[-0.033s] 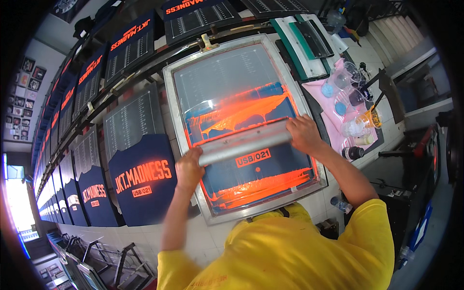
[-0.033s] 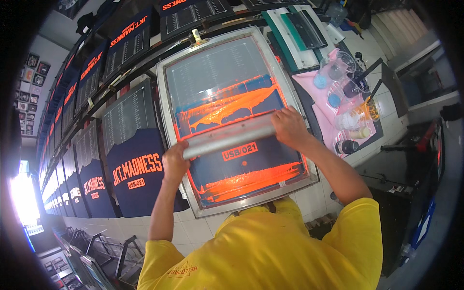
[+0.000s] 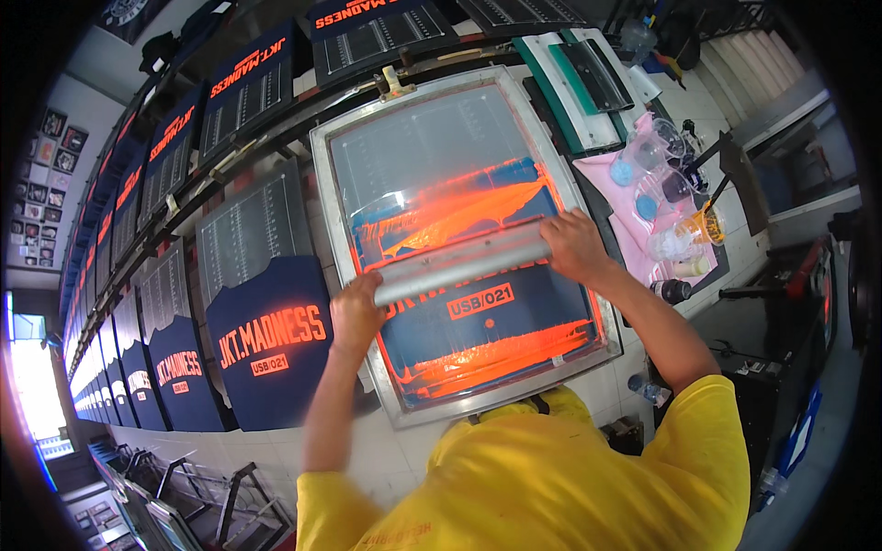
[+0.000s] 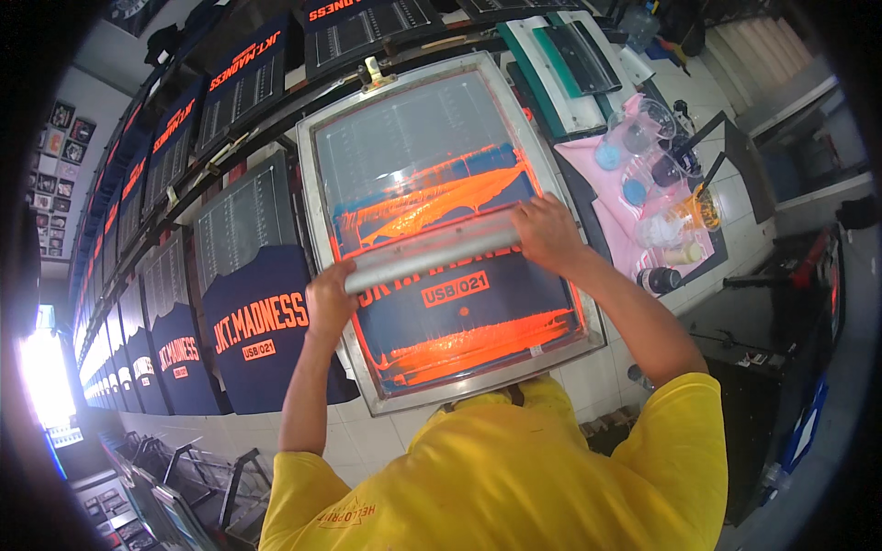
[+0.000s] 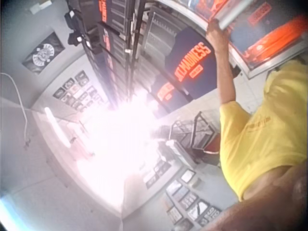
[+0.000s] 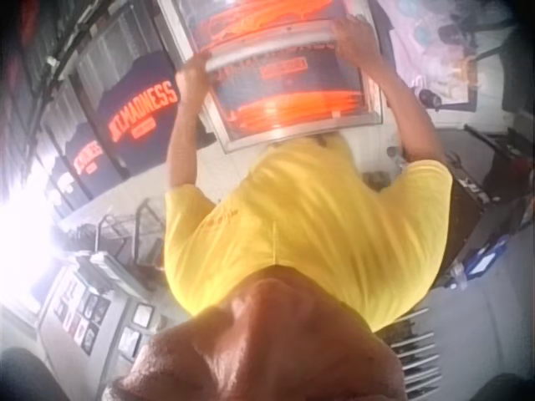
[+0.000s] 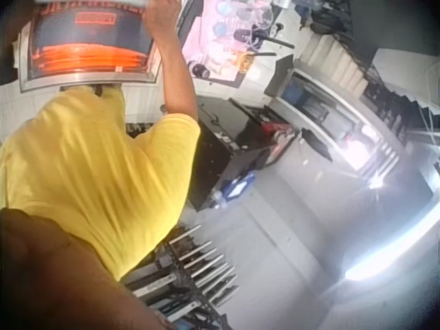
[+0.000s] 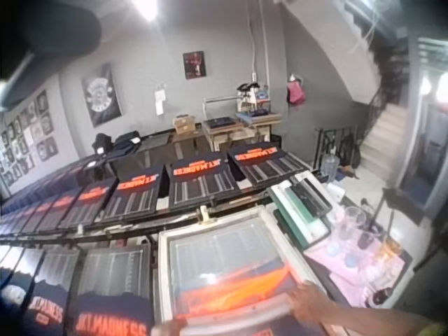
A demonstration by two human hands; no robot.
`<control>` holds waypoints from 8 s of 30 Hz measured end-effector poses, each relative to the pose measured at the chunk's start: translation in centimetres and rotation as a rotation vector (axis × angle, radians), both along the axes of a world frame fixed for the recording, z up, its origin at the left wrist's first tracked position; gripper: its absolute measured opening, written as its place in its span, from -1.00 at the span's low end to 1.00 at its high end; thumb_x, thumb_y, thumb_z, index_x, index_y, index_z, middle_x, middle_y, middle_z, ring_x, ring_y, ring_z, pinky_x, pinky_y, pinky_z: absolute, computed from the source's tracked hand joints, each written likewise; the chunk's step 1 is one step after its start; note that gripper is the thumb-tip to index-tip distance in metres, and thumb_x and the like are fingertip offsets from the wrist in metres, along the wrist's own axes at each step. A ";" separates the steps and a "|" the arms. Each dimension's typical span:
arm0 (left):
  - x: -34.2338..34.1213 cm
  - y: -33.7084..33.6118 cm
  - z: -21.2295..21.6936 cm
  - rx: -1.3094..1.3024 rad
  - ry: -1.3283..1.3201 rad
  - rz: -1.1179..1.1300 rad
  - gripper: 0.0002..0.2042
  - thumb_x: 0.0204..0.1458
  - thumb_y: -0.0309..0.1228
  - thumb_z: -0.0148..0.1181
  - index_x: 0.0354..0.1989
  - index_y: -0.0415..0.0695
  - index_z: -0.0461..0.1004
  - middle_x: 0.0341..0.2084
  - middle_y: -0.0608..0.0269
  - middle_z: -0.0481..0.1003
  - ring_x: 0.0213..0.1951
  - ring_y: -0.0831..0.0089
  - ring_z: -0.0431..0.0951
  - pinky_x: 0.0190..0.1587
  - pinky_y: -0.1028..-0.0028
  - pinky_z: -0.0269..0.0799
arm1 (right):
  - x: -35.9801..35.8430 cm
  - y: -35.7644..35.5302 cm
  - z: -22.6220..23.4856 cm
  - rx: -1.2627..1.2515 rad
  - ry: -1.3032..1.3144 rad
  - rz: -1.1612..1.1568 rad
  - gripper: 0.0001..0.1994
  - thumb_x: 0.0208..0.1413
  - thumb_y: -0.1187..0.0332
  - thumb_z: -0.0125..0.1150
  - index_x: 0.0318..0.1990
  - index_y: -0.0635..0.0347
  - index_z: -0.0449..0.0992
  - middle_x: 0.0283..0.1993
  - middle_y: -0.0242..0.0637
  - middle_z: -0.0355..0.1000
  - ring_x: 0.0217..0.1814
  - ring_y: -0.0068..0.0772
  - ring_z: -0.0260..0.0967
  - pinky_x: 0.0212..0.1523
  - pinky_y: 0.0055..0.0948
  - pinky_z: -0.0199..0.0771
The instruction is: The person performs screen printing on shirts by lowering a screen frame onto each garment, applying orange ink with a squeegee, and lifting the frame to move to the next shirt in a production line.
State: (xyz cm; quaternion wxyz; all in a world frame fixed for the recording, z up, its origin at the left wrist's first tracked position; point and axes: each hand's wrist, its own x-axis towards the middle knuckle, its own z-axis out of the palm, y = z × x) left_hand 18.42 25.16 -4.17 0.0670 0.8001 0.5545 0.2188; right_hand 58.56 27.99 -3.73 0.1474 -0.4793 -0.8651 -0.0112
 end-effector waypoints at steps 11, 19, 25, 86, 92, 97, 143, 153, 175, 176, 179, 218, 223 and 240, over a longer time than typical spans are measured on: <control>0.1 5.7 2.1 -0.108 0.077 0.048 -0.70 -0.21 -0.62 0.10 -0.24 -0.18 0.60 -0.34 -0.07 0.59 -0.26 -0.05 0.59 -0.14 0.13 0.51 | -0.2 6.5 2.1 -0.091 -0.059 -0.045 -0.87 -0.26 0.47 0.29 -0.47 0.15 0.51 -0.42 -0.17 0.53 -0.27 -0.12 0.51 -0.15 -0.17 0.35; 1.3 -5.9 3.4 -0.053 0.009 0.014 -0.63 -0.24 -0.70 0.14 -0.17 -0.17 0.56 -0.28 0.03 0.59 -0.26 0.04 0.61 -0.20 0.20 0.57 | 1.9 -5.6 3.3 -0.011 0.016 -0.019 -0.71 -0.30 0.50 0.34 -0.30 0.13 0.51 -0.29 -0.25 0.53 -0.24 -0.18 0.47 -0.19 -0.19 0.26; 3.5 -15.6 2.5 -0.131 0.001 0.006 -0.58 -0.34 -0.71 0.17 -0.18 -0.17 0.52 -0.13 0.17 0.56 -0.20 0.15 0.62 -0.23 0.28 0.59 | 3.1 -16.1 1.7 -0.025 0.148 -0.065 -0.72 -0.34 0.57 0.28 -0.36 0.16 0.44 -0.28 -0.27 0.49 -0.24 -0.20 0.44 -0.23 -0.21 0.26; 3.2 -24.1 -0.4 -0.192 0.104 -0.109 -0.40 -0.19 -0.73 0.03 0.19 -0.39 0.28 0.21 -0.10 0.28 0.32 -0.03 0.23 0.20 0.22 0.35 | 1.4 -24.2 1.9 -0.123 0.072 -0.086 -0.49 -0.27 0.26 0.50 -0.11 0.21 0.46 0.09 -0.22 0.34 0.16 -0.16 0.27 0.00 -0.19 0.25; 3.2 -24.4 2.0 -0.289 -0.010 -0.142 -0.35 -0.09 -0.54 0.20 0.26 -0.40 0.22 0.29 -0.15 0.18 0.38 -0.05 0.11 0.31 0.18 0.22 | 1.1 -25.1 3.0 -0.143 0.137 -0.101 -0.48 -0.08 0.19 0.43 -0.01 0.30 0.46 0.21 -0.08 0.32 0.25 -0.04 0.23 0.19 -0.13 0.24; -0.2 -22.3 -1.6 -0.086 -0.229 0.153 -0.43 0.11 -0.35 0.14 0.26 -0.41 0.23 0.18 -0.23 0.27 0.28 -0.10 0.22 0.26 0.19 0.23 | 3.3 -21.7 -1.1 0.063 0.430 -0.410 -0.64 0.15 0.32 0.19 0.03 0.36 0.44 0.10 0.04 0.41 0.12 0.11 0.34 0.13 -0.10 0.33; -25.4 -24.1 -2.7 -0.230 -0.872 0.770 -0.66 0.18 -0.33 0.12 -0.13 -0.45 0.54 -0.35 0.19 0.57 -0.31 0.52 0.48 -0.18 0.48 0.38 | -16.9 -19.1 -1.5 -0.295 0.874 -0.831 -0.66 0.16 0.27 -0.02 -0.44 0.45 0.48 -0.63 -0.06 0.34 -0.56 -0.39 0.30 -0.44 -0.25 0.29; -44.4 -28.7 -3.5 -0.247 -0.884 0.715 -0.70 0.18 -0.34 0.09 -0.21 -0.40 0.56 -0.44 0.28 0.53 -0.42 0.56 0.44 -0.31 0.49 0.36 | -35.8 -23.4 -3.9 -0.303 0.883 -0.834 -0.65 0.17 0.22 -0.01 -0.39 0.39 0.53 -0.45 0.15 0.46 -0.32 0.22 0.46 -0.26 -0.06 0.38; -47.9 -26.4 -4.9 -0.351 -0.910 0.783 -0.69 0.16 -0.35 0.12 -0.19 -0.42 0.58 -0.42 0.23 0.57 -0.37 0.54 0.47 -0.26 0.48 0.38 | -40.2 -24.1 -2.7 -0.392 0.799 -0.911 -0.61 0.19 0.22 -0.02 -0.44 0.42 0.54 -0.49 0.15 0.48 -0.32 0.21 0.50 -0.23 -0.05 0.38; -47.9 -26.3 -5.2 -0.315 -0.914 0.773 -0.69 0.15 -0.34 0.13 -0.21 -0.44 0.57 -0.44 0.24 0.56 -0.39 0.55 0.44 -0.28 0.47 0.36 | -40.2 -23.7 -3.7 -0.294 0.804 -0.910 -0.60 0.19 0.21 -0.02 -0.47 0.41 0.54 -0.57 0.07 0.46 -0.41 0.11 0.51 -0.26 -0.07 0.38; -47.7 -25.9 -4.7 -0.297 -0.935 0.777 -0.69 0.15 -0.34 0.13 -0.23 -0.44 0.57 -0.47 0.27 0.53 -0.41 0.57 0.39 -0.30 0.46 0.34 | -40.3 -23.3 -3.7 -0.331 0.805 -0.895 -0.61 0.21 0.22 0.01 -0.41 0.46 0.53 -0.59 0.04 0.43 -0.52 -0.10 0.42 -0.35 -0.14 0.34; -51.3 -22.4 -7.3 -0.305 -0.699 0.554 -0.76 0.15 -0.44 0.12 -0.44 -0.40 0.53 -0.68 0.46 0.32 -0.56 0.67 0.19 -0.53 0.47 0.10 | -42.3 -20.1 -4.9 -0.288 0.664 -0.959 -0.62 0.20 0.22 -0.09 -0.45 0.35 0.54 -0.40 0.14 0.50 -0.20 0.23 0.48 -0.07 0.04 0.43; -52.5 -22.4 -7.2 -0.350 -0.564 0.567 -0.77 0.07 -0.43 0.14 -0.48 -0.41 0.51 -0.64 0.22 0.51 -0.54 0.49 0.41 -0.45 0.31 0.33 | -41.9 -19.9 -4.1 -0.364 0.725 -0.917 -0.58 0.20 0.22 -0.11 -0.56 0.34 0.51 -0.43 0.14 0.51 -0.25 0.24 0.48 -0.08 0.02 0.45; -41.8 -32.2 0.5 -1.102 -0.637 -0.058 -0.68 0.30 -0.23 0.00 -0.01 -0.16 0.58 -0.39 0.29 0.55 -0.42 0.59 0.43 -0.40 0.55 0.33 | -51.4 -27.1 2.7 -0.275 -0.107 0.335 -0.31 -0.20 0.31 0.41 0.20 0.09 0.34 0.21 -0.33 0.36 0.23 -0.19 0.26 0.18 -0.17 0.31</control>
